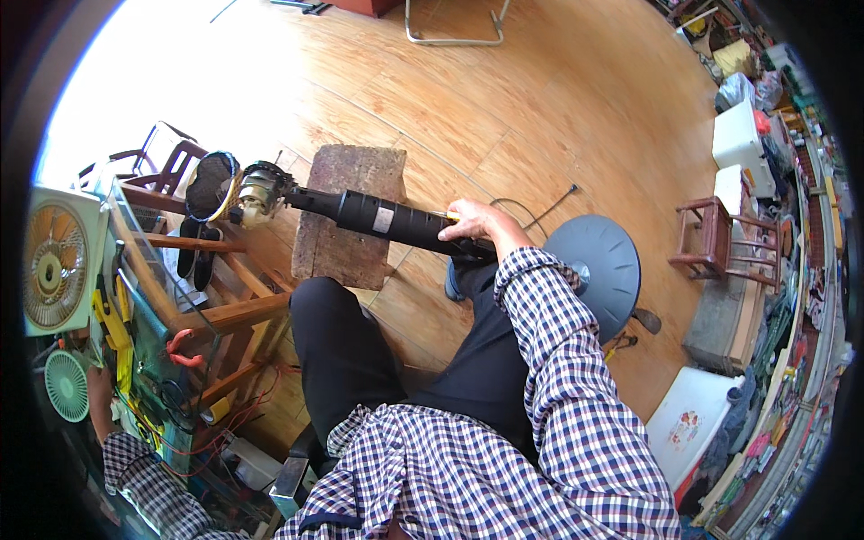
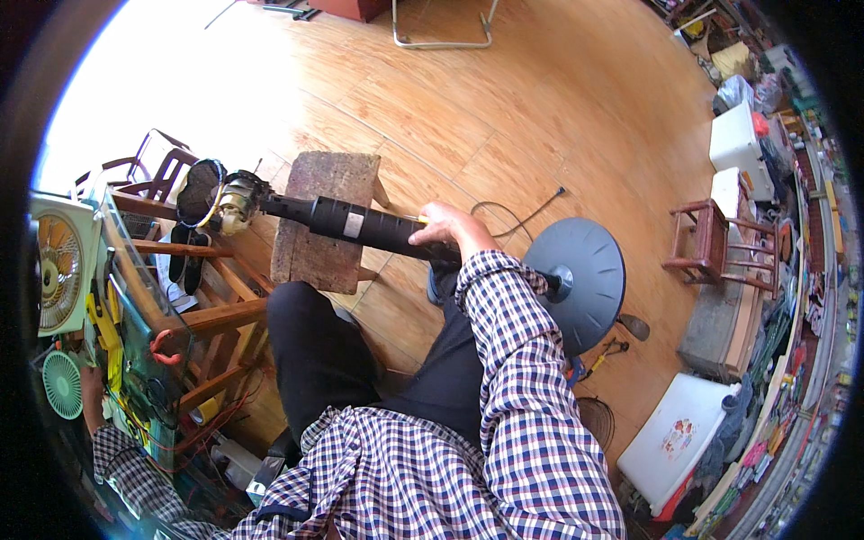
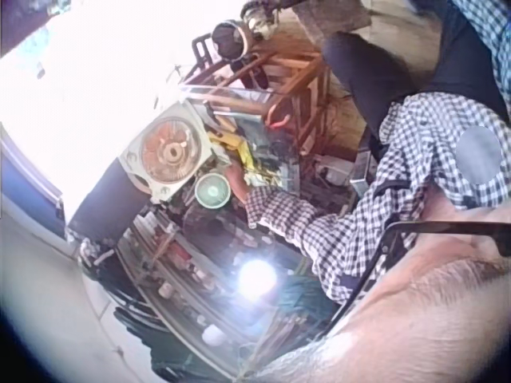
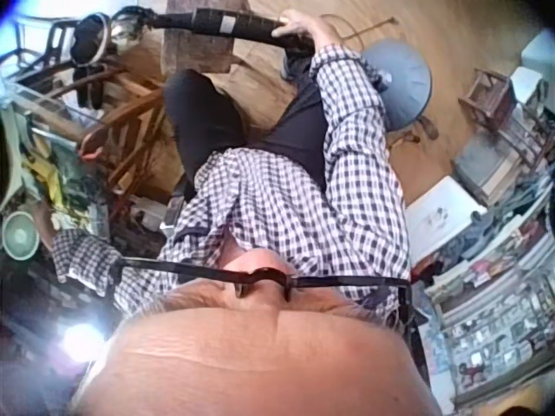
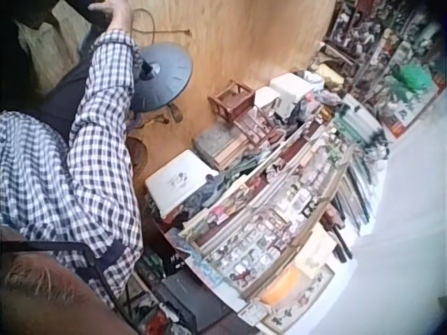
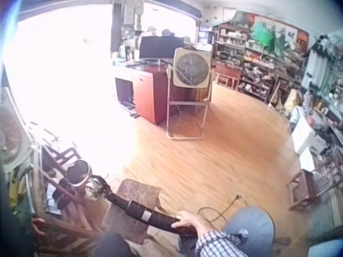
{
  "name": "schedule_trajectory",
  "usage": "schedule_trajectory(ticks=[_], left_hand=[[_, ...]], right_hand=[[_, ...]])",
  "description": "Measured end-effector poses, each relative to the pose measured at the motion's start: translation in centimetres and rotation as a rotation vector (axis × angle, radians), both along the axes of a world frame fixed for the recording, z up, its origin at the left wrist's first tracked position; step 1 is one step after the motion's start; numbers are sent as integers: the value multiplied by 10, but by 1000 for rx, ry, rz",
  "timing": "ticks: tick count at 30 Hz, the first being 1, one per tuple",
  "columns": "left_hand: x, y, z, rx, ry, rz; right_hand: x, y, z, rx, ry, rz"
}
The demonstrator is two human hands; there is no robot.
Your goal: The person uses a screwdriver to tighten screws on the motor housing of a standing fan. They repeatedly insert and turn the screwdriver at multiple screw locations along the fan's central shaft while seated on the floor.
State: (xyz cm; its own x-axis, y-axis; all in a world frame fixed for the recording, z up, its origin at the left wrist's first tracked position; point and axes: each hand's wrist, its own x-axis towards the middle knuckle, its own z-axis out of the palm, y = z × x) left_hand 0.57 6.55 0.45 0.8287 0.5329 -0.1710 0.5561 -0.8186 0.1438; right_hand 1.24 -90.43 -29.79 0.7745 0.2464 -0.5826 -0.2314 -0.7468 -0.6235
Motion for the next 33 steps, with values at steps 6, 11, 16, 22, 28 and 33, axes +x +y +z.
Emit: schedule_trajectory(ticks=[6,11,16,22,28,33], left_hand=[[9,10,4,-48,-52,143],[-6,-4,38,3,-299,-54],[-30,-243,52,-591,-391,-326],[-100,-508,-14,-1284,-81,-399],[-111,-619,-168,-1871,314,59],[-121,-667,-250,-2008,330,273]], right_hand=[[-9,-1,0,-5,27,-86],[2,11,15,-38,11,8],[6,2,-7,-131,-114,-199],[-13,27,49,36,-484,-431],[-67,44,75,240,-652,-582],[-115,60,108,288,-668,-566]])
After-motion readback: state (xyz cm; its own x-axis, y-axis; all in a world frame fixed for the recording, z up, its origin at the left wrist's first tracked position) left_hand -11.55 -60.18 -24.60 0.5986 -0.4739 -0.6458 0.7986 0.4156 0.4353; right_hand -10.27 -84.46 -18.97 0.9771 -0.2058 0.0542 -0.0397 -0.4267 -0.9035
